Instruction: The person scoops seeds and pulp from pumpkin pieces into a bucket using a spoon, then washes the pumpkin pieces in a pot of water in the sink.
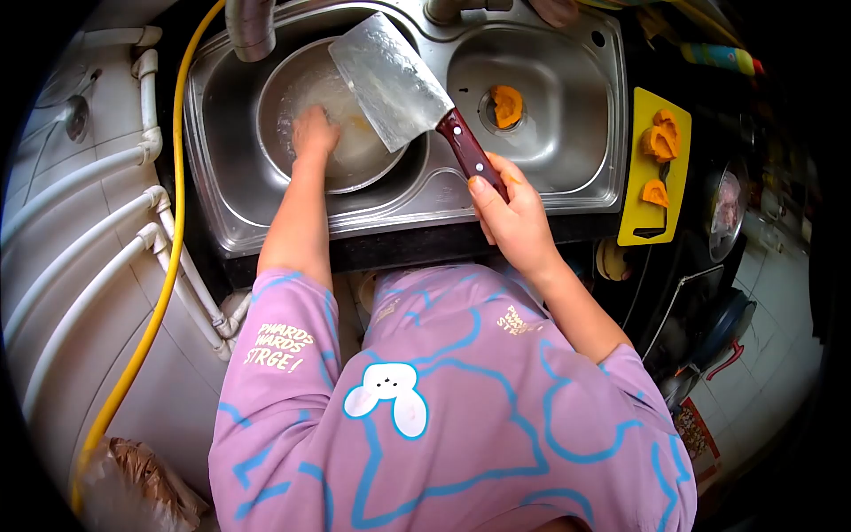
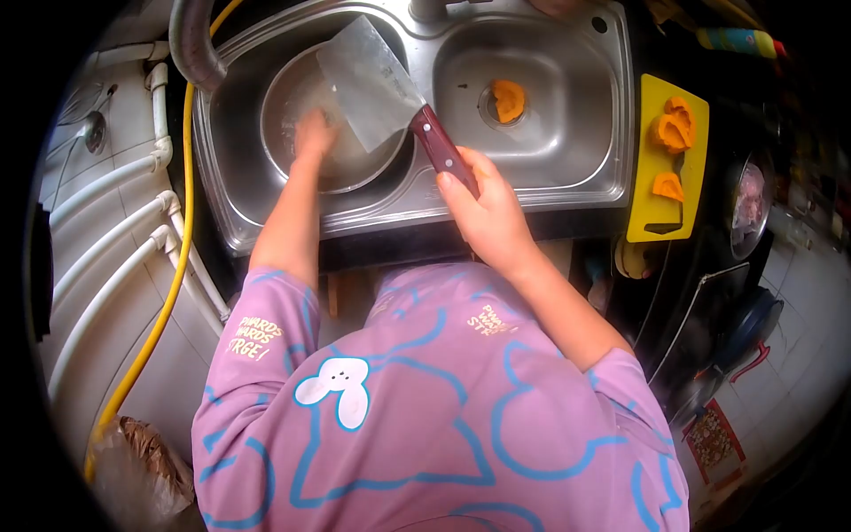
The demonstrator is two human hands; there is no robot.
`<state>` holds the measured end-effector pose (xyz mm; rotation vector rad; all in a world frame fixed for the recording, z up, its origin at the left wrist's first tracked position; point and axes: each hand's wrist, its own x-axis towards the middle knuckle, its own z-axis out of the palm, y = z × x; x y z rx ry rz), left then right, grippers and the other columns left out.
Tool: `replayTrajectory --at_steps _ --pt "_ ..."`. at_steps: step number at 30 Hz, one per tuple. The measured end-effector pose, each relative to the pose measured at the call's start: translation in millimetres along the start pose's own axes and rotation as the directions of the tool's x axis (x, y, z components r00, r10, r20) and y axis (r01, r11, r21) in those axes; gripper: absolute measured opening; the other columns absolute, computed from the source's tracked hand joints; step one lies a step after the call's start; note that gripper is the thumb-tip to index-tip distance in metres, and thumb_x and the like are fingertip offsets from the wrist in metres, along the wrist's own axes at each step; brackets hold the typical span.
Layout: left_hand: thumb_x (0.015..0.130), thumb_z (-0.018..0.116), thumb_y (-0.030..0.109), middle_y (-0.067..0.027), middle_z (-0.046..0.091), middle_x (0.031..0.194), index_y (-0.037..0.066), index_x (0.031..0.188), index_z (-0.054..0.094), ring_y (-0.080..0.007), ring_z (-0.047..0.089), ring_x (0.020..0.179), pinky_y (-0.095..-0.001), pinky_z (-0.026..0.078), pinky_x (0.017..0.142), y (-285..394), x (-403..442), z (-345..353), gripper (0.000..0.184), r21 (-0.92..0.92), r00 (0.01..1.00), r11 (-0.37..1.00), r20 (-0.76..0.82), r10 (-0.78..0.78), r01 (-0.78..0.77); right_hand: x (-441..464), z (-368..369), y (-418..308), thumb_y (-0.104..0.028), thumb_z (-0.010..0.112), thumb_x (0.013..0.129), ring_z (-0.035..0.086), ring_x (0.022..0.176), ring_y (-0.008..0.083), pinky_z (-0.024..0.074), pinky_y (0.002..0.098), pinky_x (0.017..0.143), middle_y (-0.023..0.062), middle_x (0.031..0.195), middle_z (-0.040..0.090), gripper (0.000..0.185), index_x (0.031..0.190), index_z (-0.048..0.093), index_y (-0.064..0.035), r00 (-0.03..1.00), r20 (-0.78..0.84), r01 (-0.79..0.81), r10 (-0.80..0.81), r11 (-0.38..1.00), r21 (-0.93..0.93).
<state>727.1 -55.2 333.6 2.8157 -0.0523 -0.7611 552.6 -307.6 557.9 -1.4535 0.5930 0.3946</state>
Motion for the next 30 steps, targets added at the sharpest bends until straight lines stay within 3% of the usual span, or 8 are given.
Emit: replayTrajectory --at_steps 4,6,9,12,16,23,27,30 --pt "0.089 0.051 0.035 -0.0229 0.057 0.126 -0.002 0.122 0.059 -0.0361 0.053 0.121 -0.0415 0.043 0.099 -7.1 22.1 -5.7 0.05 -0.267 0.973 0.958 0.227 -0.046 0.108 8.5 2.5 -1.8 -0.023 0.057 0.096 0.048 0.055 0.0055 0.0417 0.0229 0.05 0.0003 0.078 0.055 0.042 0.128 0.047 0.0019 1.0 0.016 0.023 -0.024 0.996 0.083" --pt "0.093 0.05 0.045 -0.0223 0.056 0.131 -0.003 0.131 0.052 -0.0323 0.055 0.12 -0.0442 0.041 0.101 12.6 -4.9 -30.4 0.061 -0.887 0.976 0.422 0.126 -0.175 0.19 14.7 4.8 3.9 -0.023 0.057 0.095 0.051 0.057 0.0076 0.0433 0.0242 0.051 0.0018 0.079 0.057 0.042 0.128 0.047 0.0008 0.999 0.027 0.041 -0.043 0.997 0.069" --pt "0.095 0.049 0.054 -0.0191 0.056 0.13 -0.004 0.135 0.045 -0.0296 0.054 0.119 -0.0466 0.039 0.103 33.5 -35.6 -61.0 0.071 -0.975 0.975 -0.132 0.194 -0.11 0.179 21.3 8.1 16.2 -0.019 0.06 0.093 0.057 0.058 0.0171 0.0466 0.0308 0.052 0.0066 0.082 0.059 0.042 0.13 0.047 -0.0039 0.966 -0.012 0.239 -0.259 0.909 -0.34" --pt "0.097 0.046 0.053 -0.0163 0.056 0.129 -0.001 0.135 0.044 -0.0298 0.054 0.118 -0.0474 0.039 0.104 55.7 -70.0 -93.7 0.066 -0.785 0.919 -0.54 0.39 -0.054 0.302 20.9 10.5 21.5 -0.012 0.066 0.084 0.06 0.073 0.0298 0.0491 0.0396 0.062 0.0109 0.084 0.055 0.046 0.128 0.051 -0.0098 0.76 0.2 0.494 -0.619 0.349 -0.797" --pt "0.103 0.041 0.032 -0.0154 0.054 0.13 0.0 0.129 0.047 -0.0304 0.05 0.123 -0.0463 0.038 0.107 58.2 -81.8 -80.6 0.042 -0.758 0.982 -0.629 0.184 0.051 0.174 26.2 6.2 25.8 -0.009 0.065 0.084 0.061 0.077 0.0305 0.0491 0.0395 0.064 0.0106 0.082 0.053 0.045 0.126 0.052 -0.0118 0.661 0.399 0.582 -0.635 0.098 -0.807" --pt "0.102 0.044 0.031 -0.0108 0.057 0.128 0.003 0.125 0.052 -0.0287 0.053 0.12 -0.0459 0.038 0.107 67.3 -68.8 -52.9 0.037 -0.632 0.966 -0.74 0.24 0.098 0.232 38.3 16.2 11.2 -0.027 0.066 0.083 0.063 0.087 0.0382 0.0488 0.0501 0.072 0.0176 0.093 0.065 0.028 0.1 0.056 -0.0077 0.972 0.178 0.231 -0.155 0.462 -0.856" --pt "0.1 0.044 0.045 -0.011 0.052 0.135 0.005 0.135 0.045 -0.0267 0.048 0.125 -0.0434 0.037 0.107 81.7 -85.0 -75.7 0.053 -0.745 0.907 -0.577 0.09 0.412 0.336 3.2 -17.4 32.1 -0.033 0.065 0.083 0.065 0.073 0.0369 0.0487 0.045 0.065 0.0157 0.075 0.065 0.032 0.102 0.059 -0.0069 0.988 0.041 0.108 -0.146 0.488 -0.866" --pt "0.1 0.044 0.045 -0.0153 0.049 0.137 0.001 0.137 0.043 -0.0273 0.045 0.129 -0.0404 0.035 0.108 50.1 -64.5 -61.0 0.058 -0.966 0.99 -0.222 0.119 0.075 0.133 -38.5 -48.2 39.7 -0.033 0.068 0.083 0.066 0.07 0.0316 0.0495 0.0378 0.066 0.0147 0.073 0.064 0.033 0.102 0.06 -0.0067 0.968 -0.224 -0.108 -0.115 0.613 -0.783"
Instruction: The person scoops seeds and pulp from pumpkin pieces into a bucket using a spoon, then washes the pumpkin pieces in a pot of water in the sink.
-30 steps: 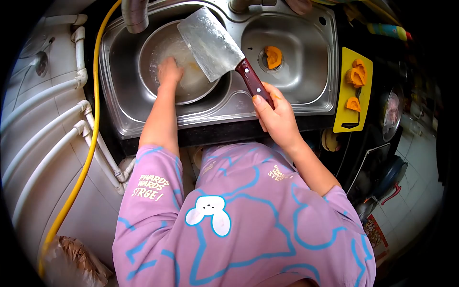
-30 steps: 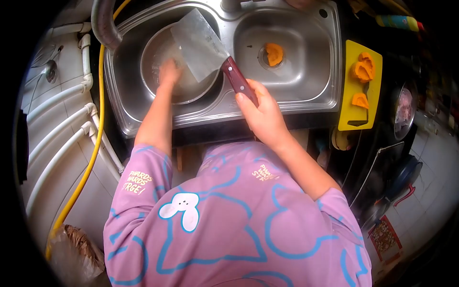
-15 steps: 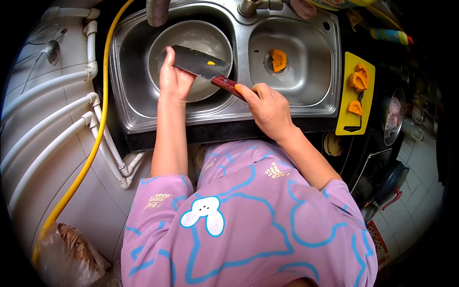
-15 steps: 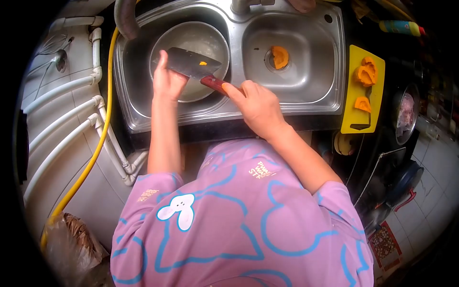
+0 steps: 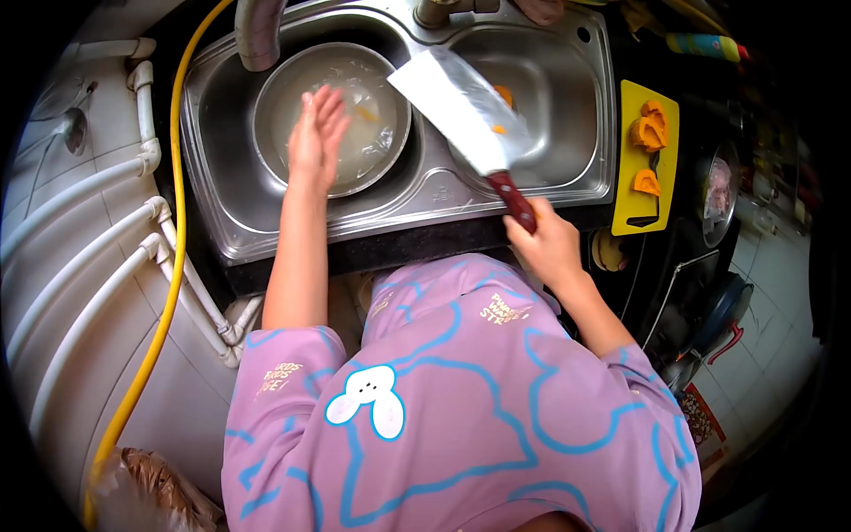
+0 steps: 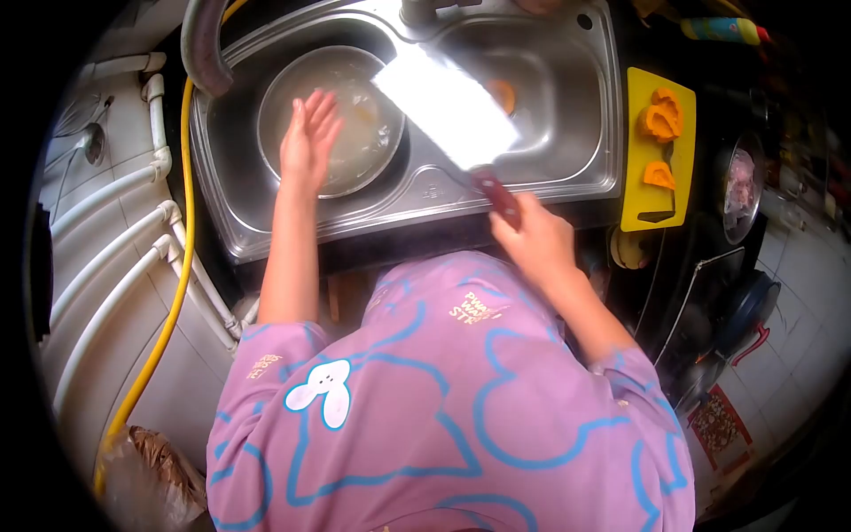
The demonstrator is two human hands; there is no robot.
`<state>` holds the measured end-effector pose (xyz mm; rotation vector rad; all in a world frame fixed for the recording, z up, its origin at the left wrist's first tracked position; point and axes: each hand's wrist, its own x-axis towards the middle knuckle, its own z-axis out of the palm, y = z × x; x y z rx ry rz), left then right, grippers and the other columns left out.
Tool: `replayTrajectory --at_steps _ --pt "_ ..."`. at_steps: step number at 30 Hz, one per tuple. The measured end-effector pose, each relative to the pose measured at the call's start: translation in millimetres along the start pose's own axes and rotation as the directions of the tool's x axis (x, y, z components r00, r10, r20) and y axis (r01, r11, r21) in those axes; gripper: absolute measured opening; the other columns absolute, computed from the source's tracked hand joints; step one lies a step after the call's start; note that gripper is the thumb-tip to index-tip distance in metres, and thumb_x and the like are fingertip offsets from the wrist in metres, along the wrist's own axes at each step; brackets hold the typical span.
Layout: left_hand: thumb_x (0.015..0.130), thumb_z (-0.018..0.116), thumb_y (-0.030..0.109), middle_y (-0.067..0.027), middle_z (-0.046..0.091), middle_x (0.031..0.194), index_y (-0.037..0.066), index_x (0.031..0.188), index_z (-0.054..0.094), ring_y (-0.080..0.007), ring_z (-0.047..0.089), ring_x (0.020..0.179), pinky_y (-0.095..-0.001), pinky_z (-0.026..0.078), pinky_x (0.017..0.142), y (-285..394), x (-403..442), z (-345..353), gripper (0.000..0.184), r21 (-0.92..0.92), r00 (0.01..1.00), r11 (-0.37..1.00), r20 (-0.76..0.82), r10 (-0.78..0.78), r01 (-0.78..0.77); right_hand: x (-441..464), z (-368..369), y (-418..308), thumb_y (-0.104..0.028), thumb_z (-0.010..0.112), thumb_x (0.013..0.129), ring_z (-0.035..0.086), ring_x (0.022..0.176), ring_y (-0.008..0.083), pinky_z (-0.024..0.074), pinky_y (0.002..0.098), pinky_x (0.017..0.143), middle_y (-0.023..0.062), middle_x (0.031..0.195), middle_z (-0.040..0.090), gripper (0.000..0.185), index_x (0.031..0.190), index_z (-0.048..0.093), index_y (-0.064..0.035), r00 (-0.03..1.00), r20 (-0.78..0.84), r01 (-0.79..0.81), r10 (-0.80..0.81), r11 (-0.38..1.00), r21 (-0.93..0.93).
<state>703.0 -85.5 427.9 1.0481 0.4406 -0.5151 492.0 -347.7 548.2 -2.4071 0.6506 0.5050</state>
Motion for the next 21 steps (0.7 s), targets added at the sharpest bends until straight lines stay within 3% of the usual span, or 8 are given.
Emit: replayTrajectory --at_steps 3,4,7,12,15,17,19,21 --pt "0.099 0.049 0.028 -0.0134 0.057 0.12 -0.003 0.127 0.052 -0.0218 0.054 0.11 -0.0349 0.042 0.096 -29.5 40.1 -59.9 0.043 0.335 0.875 0.942 -0.454 0.17 -0.009 -2.7 -15.5 26.2 -0.035 0.068 0.084 0.066 0.073 0.0333 0.049 0.0386 0.068 0.0173 0.076 0.064 0.035 0.099 0.062 -0.005 0.973 -0.088 -0.218 0.214 0.975 -0.038" --pt "0.099 0.049 0.028 -0.0134 0.057 0.12 -0.003 0.127 0.052 -0.0218 0.054 0.11 -0.0349 0.042 0.096 -36.5 47.9 -69.3 0.043 0.339 0.878 0.941 -0.448 0.168 -0.007 2.6 -20.3 33.7 -0.038 0.066 0.085 0.065 0.077 0.0364 0.0488 0.0412 0.07 0.019 0.078 0.065 0.037 0.099 0.061 -0.0051 0.971 -0.119 -0.219 0.209 0.973 -0.072" --pt "0.096 0.051 0.022 -0.0075 0.06 0.104 -0.002 0.116 0.058 -0.0176 0.056 0.092 -0.0313 0.045 0.086 -56.1 69.6 -92.9 0.032 0.24 0.774 0.965 -0.591 0.228 -0.101 31.1 -27.3 46.9 -0.046 0.059 0.086 0.063 0.086 0.0436 0.0475 0.048 0.075 0.0228 0.084 0.066 0.043 0.098 0.061 -0.0054 0.96 -0.155 -0.263 0.233 0.94 -0.216" --pt "0.099 0.049 0.023 -0.0037 0.059 0.091 0.003 0.097 0.058 -0.0165 0.056 0.08 -0.0334 0.047 0.072 -73.1 101.5 -115.0 0.022 -0.189 0.75 0.967 -0.662 0.004 -0.172 73.9 -19.8 51.5 -0.041 0.058 0.088 0.064 0.091 0.0423 0.048 0.0507 0.079 0.0218 0.092 0.068 0.039 0.101 0.059 -0.0047 0.958 -0.105 -0.285 0.265 0.905 -0.317" --pt "0.1 0.047 0.026 -0.0044 0.06 0.092 0.005 0.104 0.057 -0.0191 0.057 0.08 -0.0353 0.047 0.069 -67.9 107.5 -120.6 0.023 -0.308 0.764 0.951 -0.618 -0.186 -0.017 79.1 -9.9 53.1 -0.035 0.058 0.089 0.062 0.093 0.0396 0.0478 0.0486 0.079 0.0208 0.093 0.065 0.035 0.1 0.06 -0.0024 0.984 -0.097 -0.177 0.15 0.882 -0.436" --pt "0.1 0.046 0.026 -0.0047 0.06 0.095 0.006 0.108 0.056 -0.0208 0.058 0.085 -0.0379 0.047 0.075 -65.5 110.3 -127.0 0.023 -0.281 0.775 0.958 -0.592 -0.221 0.058 82.1 1.3 25.9 -0.028 0.058 0.089 0.058 0.094 0.0357 0.0471 0.0459 0.08 0.019 0.093 0.062 0.028 0.097 0.061 -0.0012 0.865 -0.377 0.169 -0.333 0.899 -0.405" --pt "0.1 0.046 0.026 -0.0051 0.06 0.097 0.007 0.112 0.054 -0.0224 0.059 0.09 -0.0404 0.047 0.082 -61.0 105.2 -122.0 0.023 -0.247 0.781 0.959 -0.57 -0.257 0.135 98.2 27.6 -22.1 -0.022 0.055 0.09 0.056 0.092 0.0337 0.0467 0.0438 0.081 0.0174 0.091 0.06 0.022 0.096 0.062 -0.0021 0.843 -0.36 0.414 -0.4 0.909 -0.042" --pt "0.1 0.044 0.026 -0.0056 0.06 0.114 0.009 0.119 0.051 -0.026 0.058 0.106 -0.0472 0.041 0.095 -49.4 86.1 -96.2 0.026 -0.16 0.734 0.952 -0.607 -0.304 0.262 115.9 62.0 -73.9 -0.024 0.049 0.096 0.058 0.097 0.035 0.0456 0.0422 0.085 0.018 0.098 0.062 0.027 0.098 0.063 -0.0013 0.772 -0.123 0.632 -0.624 0.73 0.26"
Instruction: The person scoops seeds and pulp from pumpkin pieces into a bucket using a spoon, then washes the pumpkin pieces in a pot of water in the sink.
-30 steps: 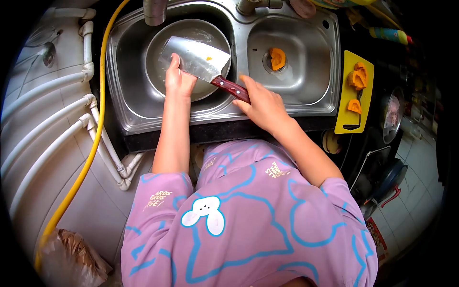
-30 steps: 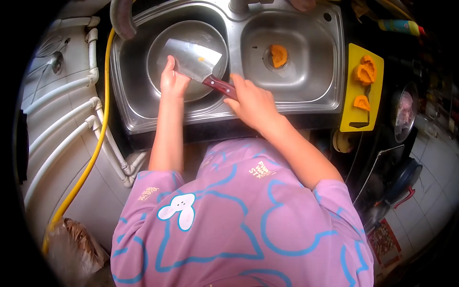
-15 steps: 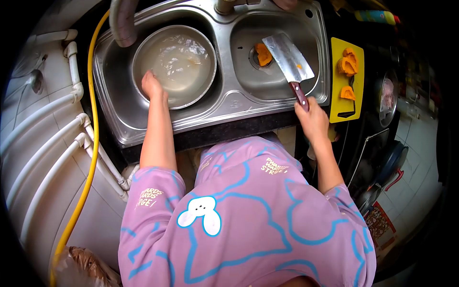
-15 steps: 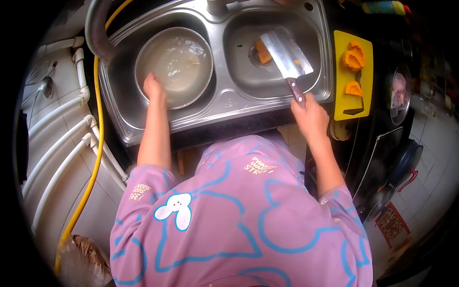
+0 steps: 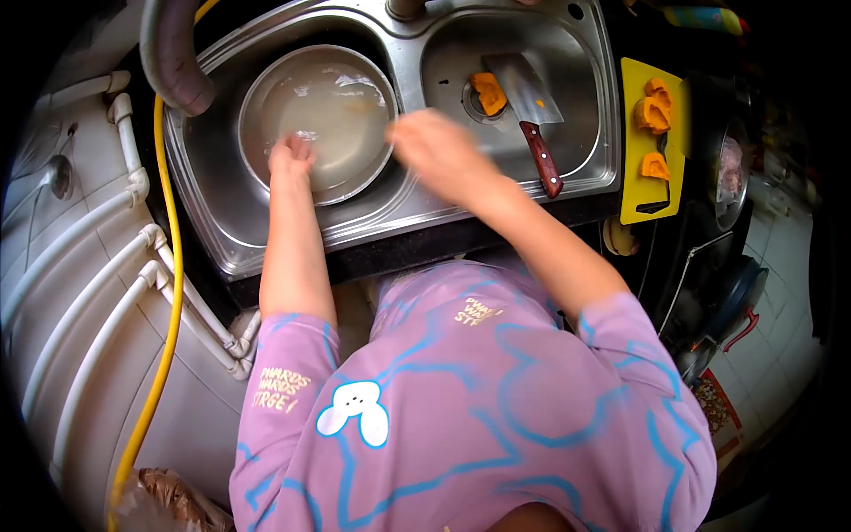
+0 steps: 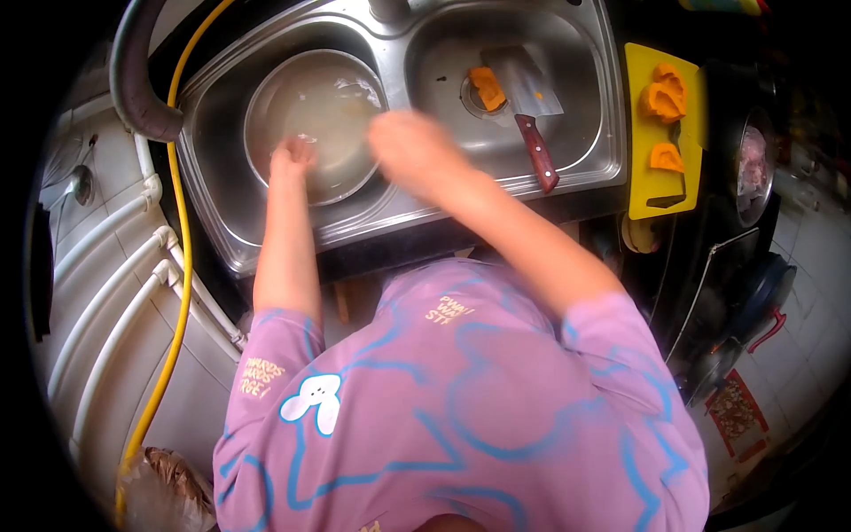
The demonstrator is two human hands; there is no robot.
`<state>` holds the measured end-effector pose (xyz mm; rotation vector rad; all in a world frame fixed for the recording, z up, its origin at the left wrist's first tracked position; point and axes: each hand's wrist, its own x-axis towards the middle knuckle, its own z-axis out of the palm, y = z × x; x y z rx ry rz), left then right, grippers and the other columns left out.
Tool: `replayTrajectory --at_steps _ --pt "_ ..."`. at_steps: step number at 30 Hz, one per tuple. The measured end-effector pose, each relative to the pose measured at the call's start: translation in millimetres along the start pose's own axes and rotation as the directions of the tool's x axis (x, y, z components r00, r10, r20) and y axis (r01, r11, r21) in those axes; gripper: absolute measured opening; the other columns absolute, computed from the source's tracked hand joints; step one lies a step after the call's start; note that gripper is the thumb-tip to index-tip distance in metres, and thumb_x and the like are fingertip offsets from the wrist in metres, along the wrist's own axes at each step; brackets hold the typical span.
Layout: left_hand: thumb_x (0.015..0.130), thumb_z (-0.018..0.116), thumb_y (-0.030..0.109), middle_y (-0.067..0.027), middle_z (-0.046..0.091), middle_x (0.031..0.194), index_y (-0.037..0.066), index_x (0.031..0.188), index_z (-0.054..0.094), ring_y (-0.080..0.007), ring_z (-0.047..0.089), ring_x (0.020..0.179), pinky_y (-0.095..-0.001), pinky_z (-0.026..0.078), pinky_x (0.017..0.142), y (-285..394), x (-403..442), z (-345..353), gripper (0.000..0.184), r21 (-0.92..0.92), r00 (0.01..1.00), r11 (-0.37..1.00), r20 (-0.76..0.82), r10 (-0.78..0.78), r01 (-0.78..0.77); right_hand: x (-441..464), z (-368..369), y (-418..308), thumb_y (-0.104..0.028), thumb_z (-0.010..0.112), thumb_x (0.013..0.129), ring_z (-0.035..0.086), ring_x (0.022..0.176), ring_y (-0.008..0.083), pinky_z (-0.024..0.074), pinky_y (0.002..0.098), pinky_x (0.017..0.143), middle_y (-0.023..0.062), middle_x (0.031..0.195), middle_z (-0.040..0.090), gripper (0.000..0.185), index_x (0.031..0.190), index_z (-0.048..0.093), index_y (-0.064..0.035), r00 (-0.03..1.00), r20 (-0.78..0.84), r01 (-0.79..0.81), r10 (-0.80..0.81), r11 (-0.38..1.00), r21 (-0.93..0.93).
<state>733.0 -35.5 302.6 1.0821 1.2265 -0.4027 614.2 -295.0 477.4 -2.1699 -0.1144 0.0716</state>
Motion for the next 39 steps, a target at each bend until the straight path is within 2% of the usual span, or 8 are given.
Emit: replayTrajectory --at_steps 8,15,20,27,32,35,37,39 --pt "0.1 0.045 0.032 -0.0043 0.05 0.136 0.01 0.139 0.042 -0.0308 0.052 0.12 -0.0541 0.036 0.101 -18.5 -61.6 0.9 0.045 0.227 0.969 0.957 0.124 -0.212 0.18 95.3 151.6 35.2 -0.022 0.059 0.088 0.063 0.108 0.0293 0.0485 0.0461 0.088 0.0095 0.113 0.066 0.033 0.118 0.062 -0.0086 0.646 0.439 0.052 0.624 0.538 -0.841" --pt "0.096 0.053 0.033 -0.0068 0.047 0.137 0.009 0.135 0.05 -0.0312 0.043 0.128 -0.0545 0.033 0.106 -4.6 -41.8 -21.1 0.046 0.22 0.98 0.975 0.199 -0.002 -0.043 52.0 88.1 16.3 -0.018 0.067 0.074 0.059 0.094 0.0268 0.0476 0.0429 0.076 0.0077 0.095 0.065 0.018 0.091 0.068 -0.0109 0.98 0.116 0.195 -0.16 0.88 -0.434" --pt "0.094 0.058 0.027 -0.0094 0.048 0.134 0.008 0.136 0.049 -0.0322 0.045 0.125 -0.0486 0.033 0.108 12.2 -34.3 -35.3 0.047 0.254 0.97 0.95 0.205 0.129 -0.18 -28.3 -35.6 21.4 -0.033 0.064 0.083 0.061 0.085 0.0314 0.047 0.0443 0.074 0.0143 0.085 0.064 0.029 0.081 0.066 -0.0045 0.908 -0.404 -0.36 0.115 0.707 -0.609" --pt "0.092 0.058 0.026 -0.0034 0.06 0.11 0.01 0.118 0.058 -0.0186 0.058 0.1 -0.0369 0.045 0.09 -1.2 -19.6 -24.2 0.03 0.231 0.976 0.949 0.081 0.201 -0.215 -43.6 -76.5 24.2 -0.032 0.064 0.077 0.067 0.094 0.0287 0.0494 0.0367 0.08 0.0192 0.097 0.069 0.039 0.099 0.064 0.0006 0.4 0.128 -0.908 0.907 0.411 -0.076" --pt "0.095 0.05 0.021 -0.006 0.061 0.097 0.009 0.103 0.061 -0.0166 0.059 0.088 -0.0321 0.049 0.071 -5.0 36.9 -16.6 0.018 0.117 0.93 0.924 0.008 0.366 -0.365 -100.9 -102.4 15.0 -0.023 0.059 0.077 0.066 0.084 0.0301 0.0503 0.0371 0.075 0.0195 0.09 0.066 0.036 0.103 0.062 0.0009 0.61 0.024 -0.793 0.792 0.609 0.037" --pt "0.097 0.044 0.023 -0.0064 0.06 0.08 0.008 0.089 0.062 -0.017 0.057 0.07 -0.0318 0.048 0.06 -8.1 13.5 1.4 0.024 -0.205 0.987 0.978 -0.16 0.006 -0.039 -115.6 -119.9 -39.1 -0.014 0.063 0.079 0.055 0.056 0.0137 0.0436 0.0294 0.053 0.0069 0.073 0.058 0.036 0.112 0.06 -0.0007 0.634 0.061 -0.743 0.771 0.585 0.326" --pt "0.1 0.041 0.03 -0.0061 0.059 0.072 0.006 0.079 0.062 -0.0205 0.058 0.067 -0.035 0.051 0.064 -4.4 46.8 -9.1 0.038 -0.325 0.948 0.928 0.311 -0.074 0.179 -117.7 -118.7 -49.6 -0.013 0.064 0.08 0.057 0.059 0.0144 0.0452 0.0294 0.056 0.0073 0.076 0.06 0.04 0.118 0.06 -0.0027 0.679 0.062 -0.718 0.732 0.643 0.266" --pt "0.101 0.04 0.033 -0.0075 0.062 0.077 0.004 0.081 0.064 -0.022 0.061 0.073 -0.0357 0.052 0.071 1.2 -6.2 12.5 0.042 -0.213 0.968 0.97 0.195 0.159 -0.116 -108.9 -112.6 -54.9 -0.014 0.065 0.079 0.063 0.072 0.0191 0.0492 0.0308 0.069 0.0105 0.085 0.064 0.05 0.128 0.057 -0.0063 0.804 0.054 -0.595 0.592 0.801 0.073"
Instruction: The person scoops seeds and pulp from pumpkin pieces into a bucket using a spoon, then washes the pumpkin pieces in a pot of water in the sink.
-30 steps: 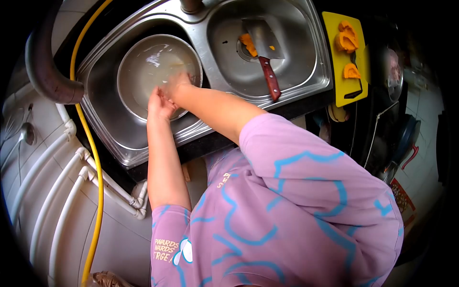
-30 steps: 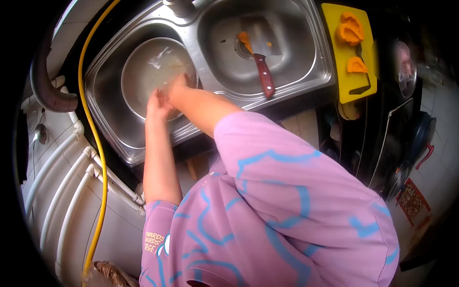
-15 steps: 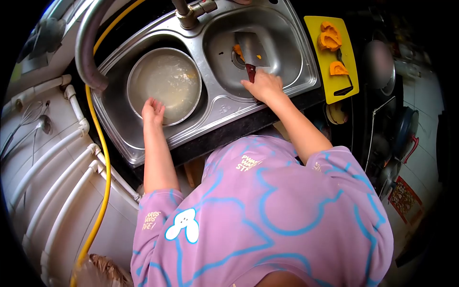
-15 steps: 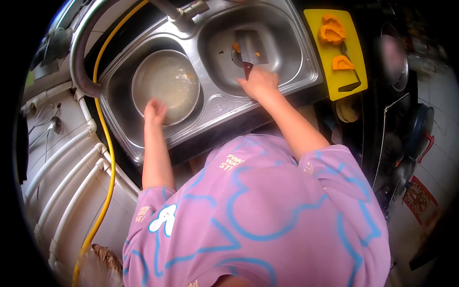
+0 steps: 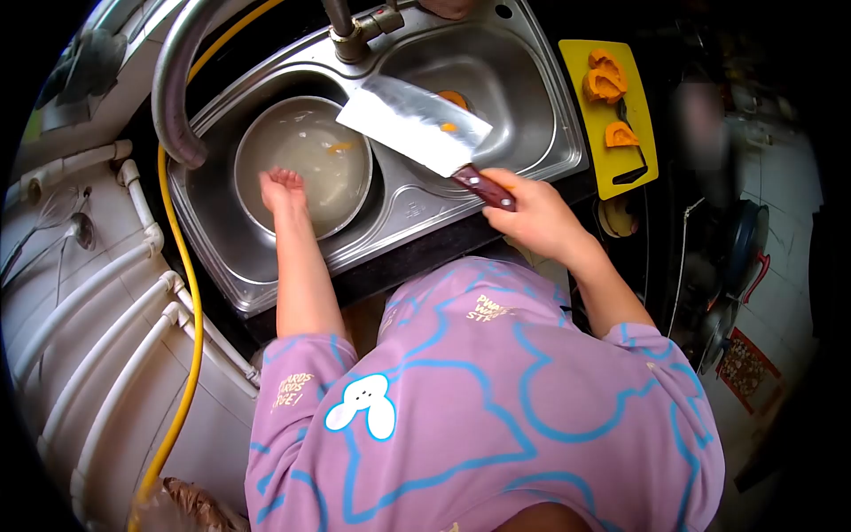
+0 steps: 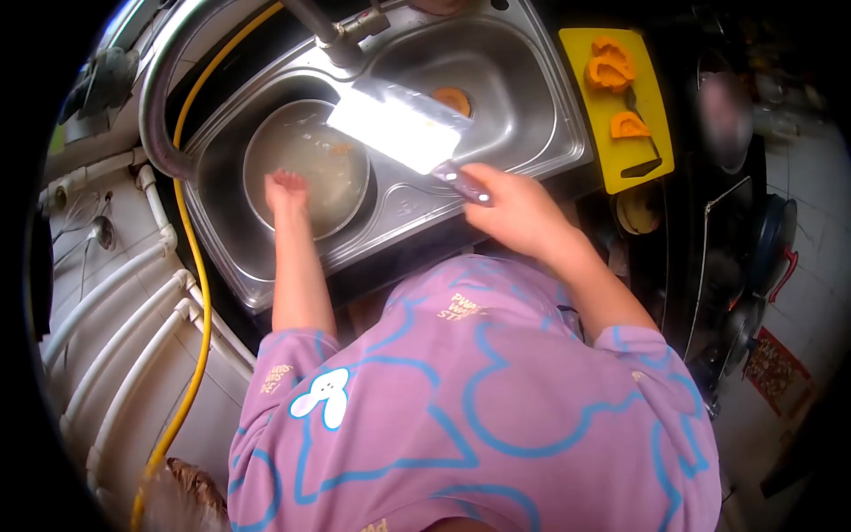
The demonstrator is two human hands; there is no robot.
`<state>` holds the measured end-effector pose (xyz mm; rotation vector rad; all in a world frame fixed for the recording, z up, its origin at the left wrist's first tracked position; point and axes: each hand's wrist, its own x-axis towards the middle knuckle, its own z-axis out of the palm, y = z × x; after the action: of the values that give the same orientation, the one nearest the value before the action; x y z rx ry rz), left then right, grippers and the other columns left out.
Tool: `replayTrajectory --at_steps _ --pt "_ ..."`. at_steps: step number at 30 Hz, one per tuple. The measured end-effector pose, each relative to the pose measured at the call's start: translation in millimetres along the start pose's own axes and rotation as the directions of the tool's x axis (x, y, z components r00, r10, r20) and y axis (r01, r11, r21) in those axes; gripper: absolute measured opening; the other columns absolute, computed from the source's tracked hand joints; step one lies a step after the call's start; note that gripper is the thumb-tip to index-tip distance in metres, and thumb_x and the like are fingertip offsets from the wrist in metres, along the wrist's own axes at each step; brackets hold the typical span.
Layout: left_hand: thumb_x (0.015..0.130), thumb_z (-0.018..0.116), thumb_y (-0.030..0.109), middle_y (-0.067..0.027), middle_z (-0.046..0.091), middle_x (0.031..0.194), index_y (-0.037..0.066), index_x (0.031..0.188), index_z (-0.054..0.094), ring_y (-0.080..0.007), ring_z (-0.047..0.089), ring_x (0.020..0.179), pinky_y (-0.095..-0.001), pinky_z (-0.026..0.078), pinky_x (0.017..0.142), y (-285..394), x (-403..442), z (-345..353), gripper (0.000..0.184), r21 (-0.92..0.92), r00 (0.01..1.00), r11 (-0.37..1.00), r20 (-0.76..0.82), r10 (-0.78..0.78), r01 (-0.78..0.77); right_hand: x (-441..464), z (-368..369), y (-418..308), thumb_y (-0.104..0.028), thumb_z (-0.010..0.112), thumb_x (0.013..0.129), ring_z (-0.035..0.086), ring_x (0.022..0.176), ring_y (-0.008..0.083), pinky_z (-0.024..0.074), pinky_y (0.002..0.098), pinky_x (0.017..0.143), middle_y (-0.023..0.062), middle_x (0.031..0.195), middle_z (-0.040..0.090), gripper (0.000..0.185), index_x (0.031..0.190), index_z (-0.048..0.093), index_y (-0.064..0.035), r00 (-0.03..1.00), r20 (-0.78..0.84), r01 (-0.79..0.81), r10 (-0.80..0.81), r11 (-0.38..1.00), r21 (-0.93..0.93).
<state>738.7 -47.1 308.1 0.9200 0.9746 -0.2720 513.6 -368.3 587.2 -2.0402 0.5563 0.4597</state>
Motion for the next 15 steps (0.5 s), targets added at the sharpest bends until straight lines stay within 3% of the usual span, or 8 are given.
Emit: replayTrajectory --at_steps 1,2,4,6,8,9,10,15 --pt "0.102 0.039 0.035 -0.009 0.065 0.081 0.002 0.083 0.067 -0.0234 0.063 0.079 -0.0365 0.053 0.078 8.9 -44.2 22.6 0.047 0.198 0.964 0.947 -0.031 0.263 -0.252 7.9 4.7 -9.5 -0.016 0.063 0.079 0.065 0.082 0.0259 0.0495 0.0324 0.076 0.0146 0.09 0.067 0.049 0.127 0.058 -0.006 0.999 0.036 0.042 -0.039 0.996 -0.077" --pt "0.102 0.039 0.035 -0.009 0.065 0.081 0.002 0.083 0.067 -0.0234 0.063 0.079 -0.0365 0.053 0.078 14.2 -76.5 31.9 0.047 0.197 0.961 0.945 -0.044 0.273 -0.26 18.3 12.4 -15.5 -0.017 0.062 0.078 0.065 0.081 0.0286 0.0495 0.0334 0.075 0.0165 0.09 0.067 0.048 0.125 0.059 -0.0061 0.996 0.083 0.048 -0.039 0.994 -0.102" --pt "0.103 0.038 0.034 -0.0132 0.069 0.1 -0.002 0.104 0.067 -0.0273 0.063 0.1 -0.0372 0.047 0.095 23.2 -133.5 43.6 0.046 0.425 0.666 0.523 0.34 0.664 -0.738 42.6 28.1 -26.4 -0.018 0.061 0.077 0.065 0.081 0.0313 0.0496 0.0343 0.074 0.0185 0.09 0.068 0.048 0.123 0.06 -0.0061 0.988 0.144 0.075 -0.057 0.99 -0.122" --pt "0.105 0.029 0.03 -0.0141 0.061 0.126 -0.002 0.122 0.062 -0.0243 0.053 0.122 -0.0368 0.036 0.108 27.6 -181.9 44.9 0.049 0.43 0.507 0.274 0.671 0.541 -0.86 63.4 45.1 -34.5 -0.019 0.059 0.076 0.065 0.08 0.033 0.0497 0.0377 0.074 0.0188 0.087 0.067 0.044 0.118 0.063 -0.0066 0.963 0.263 0.085 -0.051 0.989 -0.121" --pt "0.105 0.028 0.032 -0.0119 0.056 0.135 0.002 0.133 0.053 -0.0291 0.045 0.133 -0.0411 0.025 0.115 24.2 -204.1 38.7 0.049 0.285 0.283 0.018 0.937 0.203 -0.958 73.5 58.7 -41.5 -0.019 0.059 0.076 0.065 0.08 0.0339 0.0494 0.0395 0.073 0.0185 0.086 0.067 0.041 0.114 0.063 -0.0067 0.95 0.292 0.147 -0.107 0.982 -0.119" --pt "0.105 0.024 0.032 -0.0102 0.049 0.143 0.005 0.138 0.05 -0.0285 0.04 0.137 -0.0431 0.018 0.118 19.5 -206.3 38.3 0.05 0.271 0.268 0.063 0.962 -0.047 -0.961 76.6 64.1 -42.9 -0.019 0.059 0.075 0.065 0.08 0.0348 0.0492 0.0413 0.073 0.0181 0.086 0.068 0.038 0.111 0.064 -0.0068 0.939 0.308 0.198 -0.152 0.972 -0.123" --pt "0.104 0.025 0.034 -0.0115 0.044 0.146 0.007 0.141 0.046 -0.0281 0.035 0.139 -0.0445 0.016 0.118 12.4 -213.5 39.5 0.05 0.162 0.183 -0.151 0.974 -0.135 -0.975 80.4 70.2 -40.0 -0.018 0.06 0.075 0.064 0.083 0.0366 0.0492 0.0436 0.073 0.0177 0.088 0.068 0.033 0.106 0.064 -0.0077 0.91 0.339 0.311 -0.239 0.934 -0.177" --pt "0.103 0.026 0.038 -0.0091 0.034 0.153 0.009 0.147 0.036 -0.0259 0.026 0.144 -0.0445 0.015 0.118 14.1 -208.9 41.4 0.054 0.186 0.23 -0.293 0.965 -0.124 -0.938 68.7 83.2 -36.8 -0.015 0.061 0.076 0.064 0.086 0.037 0.0494 0.0459 0.074 0.0171 0.089 0.068 0.028 0.103 0.063 -0.0081 0.874 0.386 0.408 -0.296 0.878 -0.25"
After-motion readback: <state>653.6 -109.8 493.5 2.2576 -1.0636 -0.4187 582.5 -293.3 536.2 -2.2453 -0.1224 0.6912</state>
